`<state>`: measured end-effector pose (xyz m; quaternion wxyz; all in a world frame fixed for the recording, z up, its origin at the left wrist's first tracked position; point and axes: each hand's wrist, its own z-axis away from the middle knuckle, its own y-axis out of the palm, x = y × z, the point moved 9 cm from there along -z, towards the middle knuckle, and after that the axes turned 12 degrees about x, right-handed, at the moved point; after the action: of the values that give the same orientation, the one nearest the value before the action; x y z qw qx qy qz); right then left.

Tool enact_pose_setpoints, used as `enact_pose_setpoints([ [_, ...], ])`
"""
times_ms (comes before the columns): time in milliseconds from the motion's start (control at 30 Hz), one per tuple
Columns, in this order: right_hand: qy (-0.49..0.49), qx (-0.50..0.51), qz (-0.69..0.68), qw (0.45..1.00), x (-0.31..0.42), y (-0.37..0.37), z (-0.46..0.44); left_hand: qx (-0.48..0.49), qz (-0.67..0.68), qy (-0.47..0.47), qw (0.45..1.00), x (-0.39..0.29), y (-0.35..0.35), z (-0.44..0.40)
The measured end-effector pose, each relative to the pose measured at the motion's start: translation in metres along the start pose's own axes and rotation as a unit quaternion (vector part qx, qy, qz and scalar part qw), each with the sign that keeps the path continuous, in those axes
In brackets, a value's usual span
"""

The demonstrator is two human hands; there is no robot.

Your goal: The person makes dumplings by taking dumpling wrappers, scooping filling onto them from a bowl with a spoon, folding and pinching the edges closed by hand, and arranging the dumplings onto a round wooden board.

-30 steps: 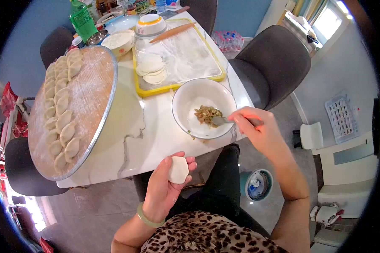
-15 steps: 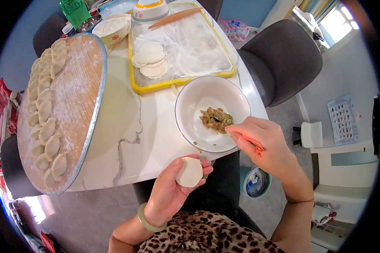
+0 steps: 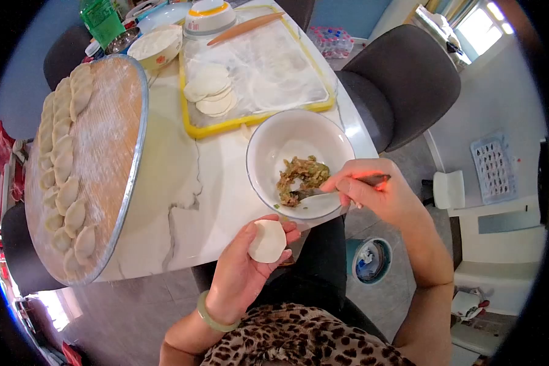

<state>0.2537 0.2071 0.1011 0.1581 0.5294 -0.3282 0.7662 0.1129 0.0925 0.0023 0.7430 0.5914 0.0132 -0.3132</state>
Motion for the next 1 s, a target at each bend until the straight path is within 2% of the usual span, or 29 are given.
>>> enact_pose_setpoints([
  [100,0.01,-0.03,-0.062,0.998,-0.008,-0.01,0.001,-0.002,0.003,0.005,1.0,-0.002,0.0,-0.001],
  [167,-0.063,-0.057,0.011,0.996,0.005,-0.016,0.002,-0.005,0.006,0.004,1.0,-0.001,-0.002,-0.001],
  [200,-0.063,-0.057,0.01,0.996,0.007,-0.017,0.0,0.003,0.011,0.007,1.0,-0.001,-0.002,-0.002],
  [267,-0.123,-0.036,0.107,0.986,0.027,-0.015,-0.005,0.011,0.015,0.008,1.0,0.0,-0.001,-0.003],
  [367,-0.178,-0.016,0.148,0.973,0.035,-0.01,-0.013,0.009,0.011,0.008,1.0,0.0,-0.002,-0.003],
  [567,-0.158,0.062,0.159,0.973,0.028,0.005,-0.015,0.003,0.015,0.002,1.0,0.002,-0.004,-0.005],
  [700,-0.143,0.065,0.182,0.971,0.028,0.003,-0.004,0.004,0.019,-0.005,1.0,0.005,0.001,-0.005],
  [900,-0.122,0.047,0.11,0.985,0.014,0.0,0.017,0.002,0.007,-0.018,1.0,0.009,0.01,-0.009],
  [967,-0.036,0.015,0.011,0.999,-0.002,-0.003,0.022,0.006,0.007,-0.013,1.0,0.009,0.016,-0.01],
  [1000,-0.038,0.018,0.012,0.999,-0.002,0.0,0.025,-0.003,0.013,-0.009,1.0,0.008,0.018,-0.01],
])
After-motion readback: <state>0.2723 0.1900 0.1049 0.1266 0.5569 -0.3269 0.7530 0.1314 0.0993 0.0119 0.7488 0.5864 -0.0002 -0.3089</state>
